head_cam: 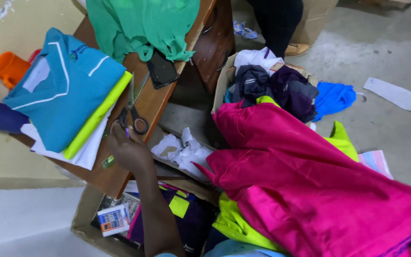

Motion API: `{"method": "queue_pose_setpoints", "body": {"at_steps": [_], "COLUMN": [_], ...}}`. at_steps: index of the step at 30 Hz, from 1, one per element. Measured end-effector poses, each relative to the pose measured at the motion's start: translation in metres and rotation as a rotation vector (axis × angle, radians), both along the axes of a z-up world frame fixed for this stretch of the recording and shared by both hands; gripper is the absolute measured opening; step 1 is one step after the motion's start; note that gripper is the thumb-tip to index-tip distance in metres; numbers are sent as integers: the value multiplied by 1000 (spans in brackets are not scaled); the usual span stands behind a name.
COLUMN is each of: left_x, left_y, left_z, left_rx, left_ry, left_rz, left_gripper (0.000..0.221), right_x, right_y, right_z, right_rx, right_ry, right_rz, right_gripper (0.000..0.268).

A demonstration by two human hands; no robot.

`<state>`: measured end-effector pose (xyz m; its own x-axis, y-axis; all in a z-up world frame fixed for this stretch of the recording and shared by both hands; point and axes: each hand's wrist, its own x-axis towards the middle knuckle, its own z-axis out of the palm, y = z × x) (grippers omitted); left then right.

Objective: The person is inspecting finished garments and manually removing loose threads from the fabric.

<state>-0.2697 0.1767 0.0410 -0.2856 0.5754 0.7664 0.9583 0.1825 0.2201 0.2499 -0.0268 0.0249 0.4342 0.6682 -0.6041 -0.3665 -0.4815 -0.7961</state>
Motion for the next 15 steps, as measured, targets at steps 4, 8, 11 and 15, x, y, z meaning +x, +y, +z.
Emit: {"method": "queue_pose_setpoints", "body": {"at_steps": [4,8,11,15], "left_x": [-20,-25,-20,2], "left_y": [32,39,8,-52], "left_z": [-16,-9,-4,5], "left_rx": [-165,-152,-1,-101], "left_ry": [5,40,158,93], "left_rz": [159,167,82,152], "left_gripper": [29,31,14,32], "right_x": [10,2,7,11], "right_y": [-5,-22,-14,-15], "right_z": [13,7,3,-7], "right_rx": [73,115,229,280], "right_ry": [-171,-263,-46,122], "right_rz": [-31,-143,-173,-226], "right_gripper": [38,33,40,56]}}
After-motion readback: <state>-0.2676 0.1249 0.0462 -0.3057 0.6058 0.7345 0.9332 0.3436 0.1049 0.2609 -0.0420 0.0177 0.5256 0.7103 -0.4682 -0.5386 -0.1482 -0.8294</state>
